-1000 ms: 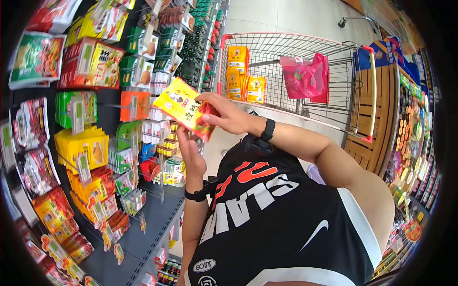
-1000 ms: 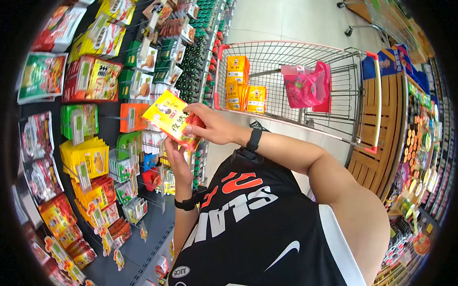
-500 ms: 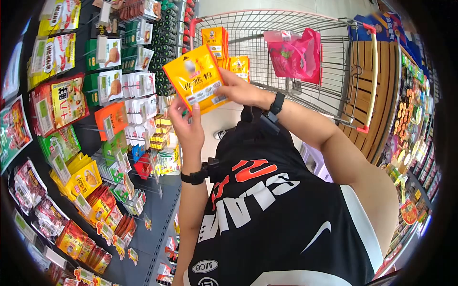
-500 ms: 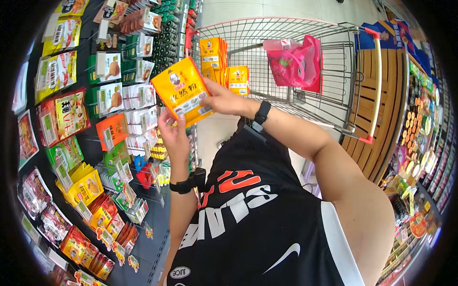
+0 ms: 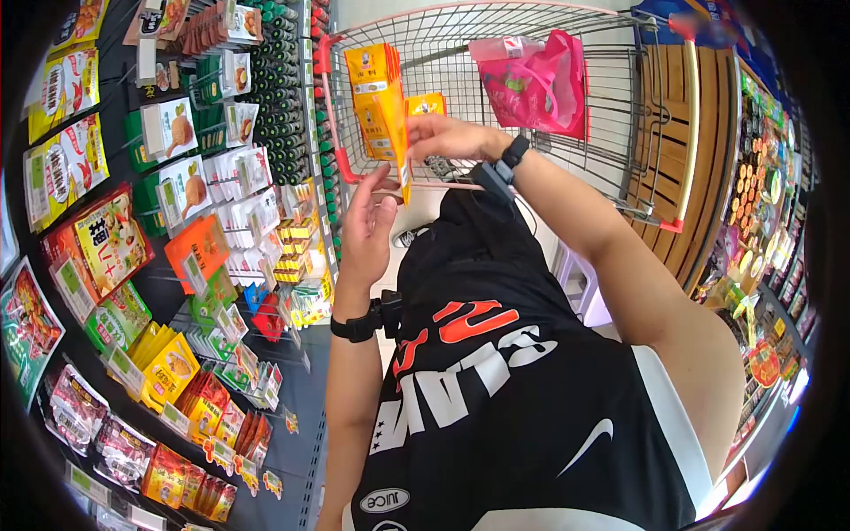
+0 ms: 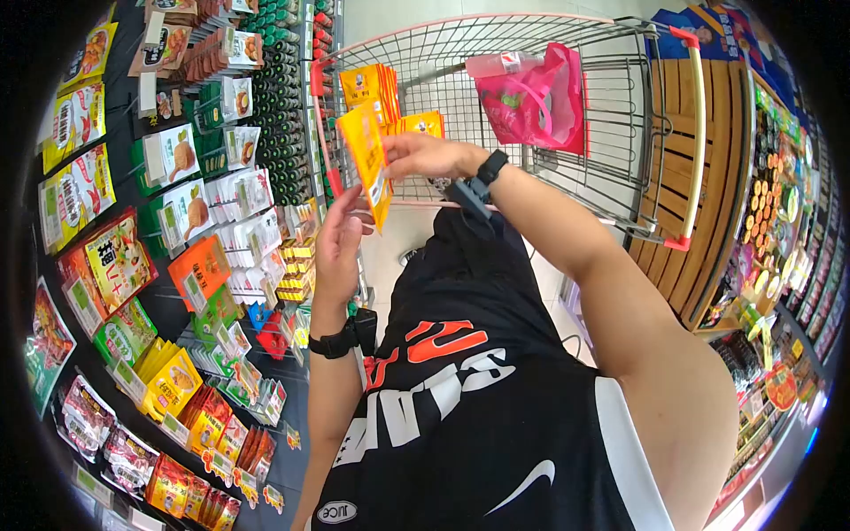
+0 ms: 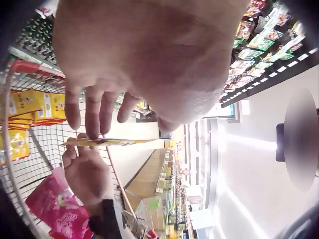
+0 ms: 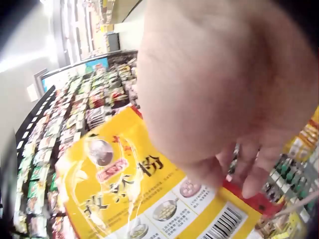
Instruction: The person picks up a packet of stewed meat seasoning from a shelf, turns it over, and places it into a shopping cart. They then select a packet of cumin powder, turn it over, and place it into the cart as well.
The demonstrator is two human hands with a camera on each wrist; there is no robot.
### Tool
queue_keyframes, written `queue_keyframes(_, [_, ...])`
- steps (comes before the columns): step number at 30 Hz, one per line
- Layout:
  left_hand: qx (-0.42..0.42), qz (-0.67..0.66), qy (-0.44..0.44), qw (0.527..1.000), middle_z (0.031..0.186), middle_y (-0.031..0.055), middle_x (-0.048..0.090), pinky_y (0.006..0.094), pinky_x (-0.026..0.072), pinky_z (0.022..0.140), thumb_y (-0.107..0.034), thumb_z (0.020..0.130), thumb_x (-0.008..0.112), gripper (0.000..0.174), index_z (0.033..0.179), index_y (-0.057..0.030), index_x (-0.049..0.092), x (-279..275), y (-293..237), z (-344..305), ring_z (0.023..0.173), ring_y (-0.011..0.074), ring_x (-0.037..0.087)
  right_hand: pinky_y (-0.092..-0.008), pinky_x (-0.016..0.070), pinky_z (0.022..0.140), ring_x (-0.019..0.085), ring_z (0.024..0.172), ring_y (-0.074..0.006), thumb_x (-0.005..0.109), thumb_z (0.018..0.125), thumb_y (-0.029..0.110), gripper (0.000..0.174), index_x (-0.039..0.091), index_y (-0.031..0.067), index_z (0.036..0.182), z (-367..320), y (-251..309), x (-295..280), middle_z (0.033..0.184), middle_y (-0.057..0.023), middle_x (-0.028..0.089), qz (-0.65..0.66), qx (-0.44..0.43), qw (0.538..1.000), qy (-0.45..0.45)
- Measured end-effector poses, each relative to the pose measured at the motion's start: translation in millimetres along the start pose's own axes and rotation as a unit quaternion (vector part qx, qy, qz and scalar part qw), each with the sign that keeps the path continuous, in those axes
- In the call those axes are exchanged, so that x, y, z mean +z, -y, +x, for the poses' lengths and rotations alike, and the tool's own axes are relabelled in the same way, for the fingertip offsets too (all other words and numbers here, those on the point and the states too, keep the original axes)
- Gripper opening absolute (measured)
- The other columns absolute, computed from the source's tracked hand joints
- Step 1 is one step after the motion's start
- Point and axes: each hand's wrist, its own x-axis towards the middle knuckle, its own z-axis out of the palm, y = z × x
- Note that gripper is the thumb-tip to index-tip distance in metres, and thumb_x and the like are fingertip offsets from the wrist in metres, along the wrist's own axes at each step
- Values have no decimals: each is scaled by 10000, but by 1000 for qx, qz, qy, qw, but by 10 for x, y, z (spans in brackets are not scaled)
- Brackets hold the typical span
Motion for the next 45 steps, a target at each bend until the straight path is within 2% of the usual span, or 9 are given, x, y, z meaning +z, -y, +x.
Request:
queue_keyframes(6, [-54,-19,20,998,1245,106,581,317,450,894,-329,1040,482,444,1367,-29,479,102,228,89,1045,172,583,-342,522,696,606,780,-230,576,961,213,156,551,59,971,-52,-886,-1244,866,-77,559,364,-15,931,-15])
queue_keyframes(8, [-73,0,41,997,1223,100,591,316,450,897,-330,1037,491,429,1340,-27,501,92,297,141,1040,171,586,-325,510,625,592,715,-168,553,979,237,150,581,90,994,-58,-1261,-1691,839,-48,599,173,56,966,-183])
queue_keyframes(11, [-98,9,57,993,1175,83,613,310,455,901,-294,1025,524,376,1283,-21,542,73,392,142,1052,169,590,-314,510,600,592,664,-110,534,966,211,151,620,102,1023,-123,-1531,-1964,806,-13,642,50,185,892,-410])
queue_keyframes(16, [-117,22,49,992,1119,71,642,304,460,901,-217,1002,570,289,1207,-14,580,31,564,240,1049,153,595,-356,533,587,700,779,-236,507,889,153,339,684,-33,1109,-196,-2221,-2409,983,-147,726,-138,172,838,-499])
queue_keyframes(27, [-156,45,-16,987,1035,86,685,310,504,817,-183,970,596,221,1118,-20,616,-55,837,264,942,174,647,-388,561,882,696,1027,-344,620,841,216,364,685,-5,1122,411,-2328,-2054,1099,-242,699,-357,417,758,-352])
queue_keyframes(35, [-171,44,-51,983,971,81,681,298,503,790,-160,959,605,198,1089,-10,623,-60,950,113,899,164,647,-403,573,798,698,929,-387,596,863,193,330,673,-65,1053,620,-2960,-2280,1017,-281,696,-452,367,767,-270])
queue_keyframes(39, [-167,27,-81,982,930,82,680,288,506,770,-153,959,614,182,1069,-9,631,-70,1022,56,855,154,647,-385,578,775,710,924,-359,584,874,133,333,656,-85,1115,623,-2741,-2105,1031,-261,708,-344,354,780,-384])
queue_keyframes(42, [-172,19,-94,981,923,80,680,279,505,759,-149,962,618,172,1063,-10,630,-100,1105,19,836,144,643,-381,565,843,705,986,-322,619,868,198,343,683,-41,1105,589,-2724,-2173,1086,-235,706,-451,332,786,-260])
queue_keyframes(45, [-173,17,-101,980,911,74,677,273,504,753,-142,964,618,159,1056,-12,628,-109,1129,-3,821,136,638,-373,562,852,707,972,-307,641,860,233,320,717,17,1085,625,-2766,-2186,1103,-191,714,-381,351,796,-314])
